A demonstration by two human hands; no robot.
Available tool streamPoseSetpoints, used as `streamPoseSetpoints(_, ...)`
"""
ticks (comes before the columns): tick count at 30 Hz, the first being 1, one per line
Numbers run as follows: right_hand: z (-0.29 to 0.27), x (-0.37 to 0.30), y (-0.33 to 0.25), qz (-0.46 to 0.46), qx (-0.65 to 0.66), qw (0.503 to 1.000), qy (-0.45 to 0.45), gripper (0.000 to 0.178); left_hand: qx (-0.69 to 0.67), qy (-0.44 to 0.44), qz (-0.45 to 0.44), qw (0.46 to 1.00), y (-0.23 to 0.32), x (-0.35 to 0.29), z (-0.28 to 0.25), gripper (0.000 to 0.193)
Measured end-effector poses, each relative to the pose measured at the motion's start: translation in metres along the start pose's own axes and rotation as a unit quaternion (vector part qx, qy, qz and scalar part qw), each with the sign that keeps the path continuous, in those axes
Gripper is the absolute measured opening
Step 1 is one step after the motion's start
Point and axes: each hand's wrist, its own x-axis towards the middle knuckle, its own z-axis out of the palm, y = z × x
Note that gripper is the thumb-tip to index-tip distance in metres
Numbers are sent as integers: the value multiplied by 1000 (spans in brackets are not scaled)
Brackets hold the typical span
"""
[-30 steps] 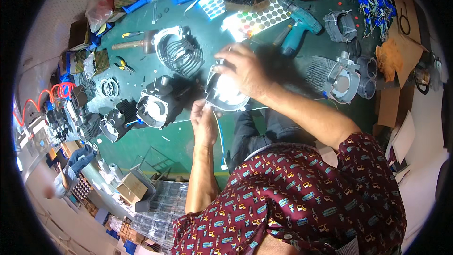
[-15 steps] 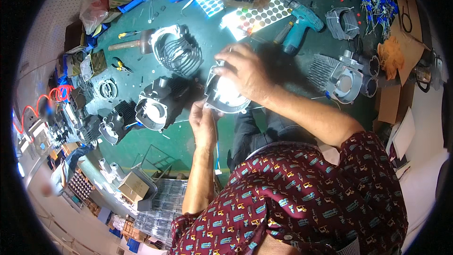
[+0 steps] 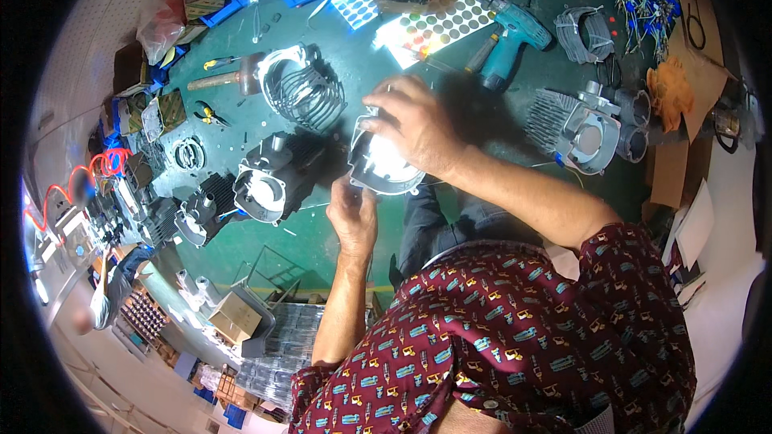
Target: The person assembles circular electronic components by inserting wires into housings and securing them with a hot glue gun. They repeatedly test the units by connecting power cables, then retrieve black cylindrical parts from a nearby table and place them on the workbench.
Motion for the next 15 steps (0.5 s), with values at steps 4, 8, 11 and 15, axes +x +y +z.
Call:
streamPoseSetpoints(4, -2, 1, -6, -14, -9, 1000, 4, 27, -34, -20, -34, 999, 2, 0, -4, 15)
streamPoseSetpoints(8, -2, 1, -1, -8, -3, 1000, 8, 27, -133, -39, -33, 990, 7, 0, -6, 20)
streamPoseSetpoints(11, -2, 2, 1, -5, -8, 1000, 12, 28, -108, -29, -38, 993, 7, 1, -3, 17)
streamPoseSetpoints(15, -5, 3, 1, -13, -4, 1000, 20, 29, -84, -16, -65, 994, 19, 2, 0, 13)
